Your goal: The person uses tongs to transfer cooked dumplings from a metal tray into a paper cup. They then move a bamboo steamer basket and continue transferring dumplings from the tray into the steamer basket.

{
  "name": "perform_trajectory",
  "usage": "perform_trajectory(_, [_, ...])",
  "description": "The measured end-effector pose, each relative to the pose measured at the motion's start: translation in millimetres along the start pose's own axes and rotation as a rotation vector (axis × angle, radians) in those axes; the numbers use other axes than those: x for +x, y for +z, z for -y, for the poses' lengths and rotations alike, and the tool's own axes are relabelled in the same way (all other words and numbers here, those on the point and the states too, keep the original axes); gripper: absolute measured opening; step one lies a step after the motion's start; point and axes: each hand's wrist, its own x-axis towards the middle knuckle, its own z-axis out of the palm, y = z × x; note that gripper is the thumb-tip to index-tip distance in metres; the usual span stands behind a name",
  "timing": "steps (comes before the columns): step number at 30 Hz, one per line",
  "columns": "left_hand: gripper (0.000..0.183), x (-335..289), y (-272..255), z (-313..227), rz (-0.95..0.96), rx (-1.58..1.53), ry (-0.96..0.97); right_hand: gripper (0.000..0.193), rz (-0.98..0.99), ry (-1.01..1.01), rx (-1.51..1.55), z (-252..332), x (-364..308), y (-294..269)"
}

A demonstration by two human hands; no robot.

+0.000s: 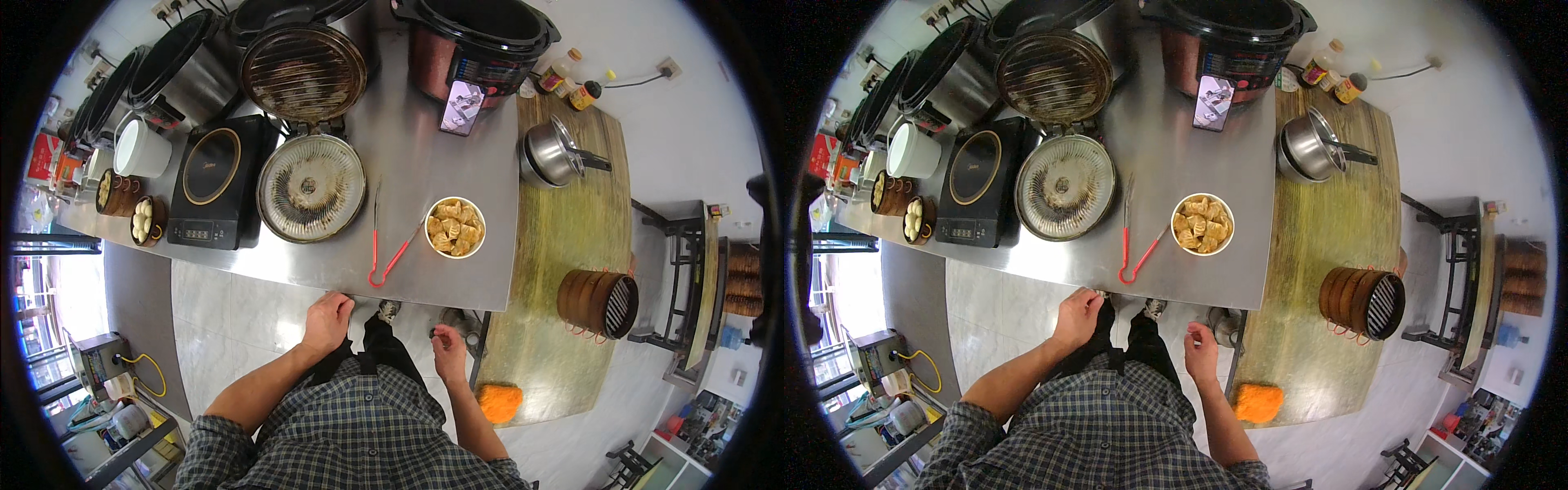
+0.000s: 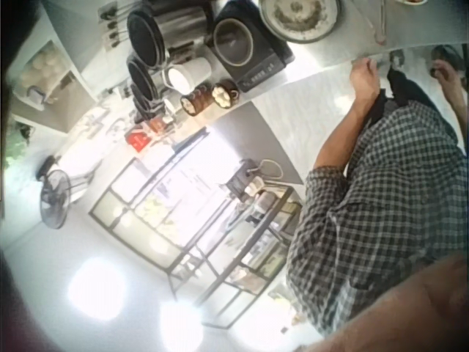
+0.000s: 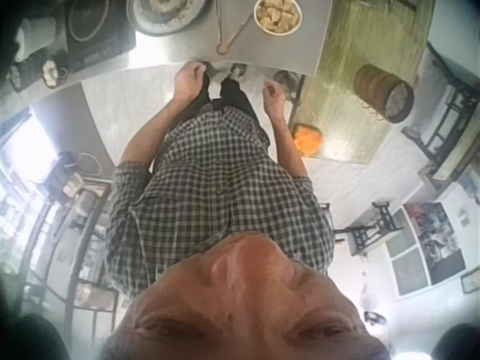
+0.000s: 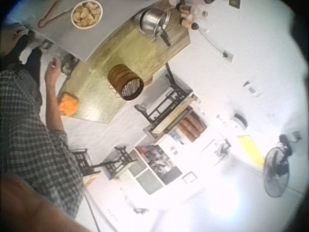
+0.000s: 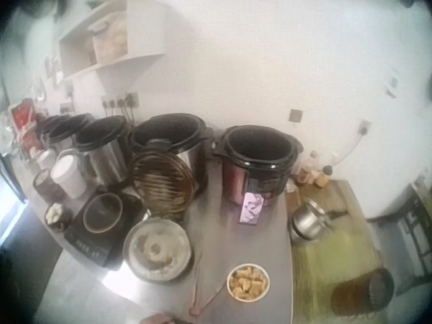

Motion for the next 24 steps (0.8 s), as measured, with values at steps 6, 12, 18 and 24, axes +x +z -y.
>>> perform_trajectory(6, [0.028,-2.5,3.7,-8.4,0.122,0.038,0.068,0.023,0.038,0.040,-0.048,-0.8,0.0,-7.1])
perform_trajectory(12, [0.040,-7.9,7.4,-8.2,0.113,-0.021,-0.086,0.021,0.037,0.058,-0.030,-5.4,4.6,-7.8])
perform_trajectory(18, [0.042,-9.1,5.2,-6.4,0.072,-0.023,-0.088,0.021,0.062,0.090,-0.010,-2.3,8.2,-5.9])
perform_trajectory(24, [0.041,-8.8,2.1,-5.3,0.053,-0.031,-0.082,0.021,0.067,0.106,-0.021,2.0,8.3,-1.9])
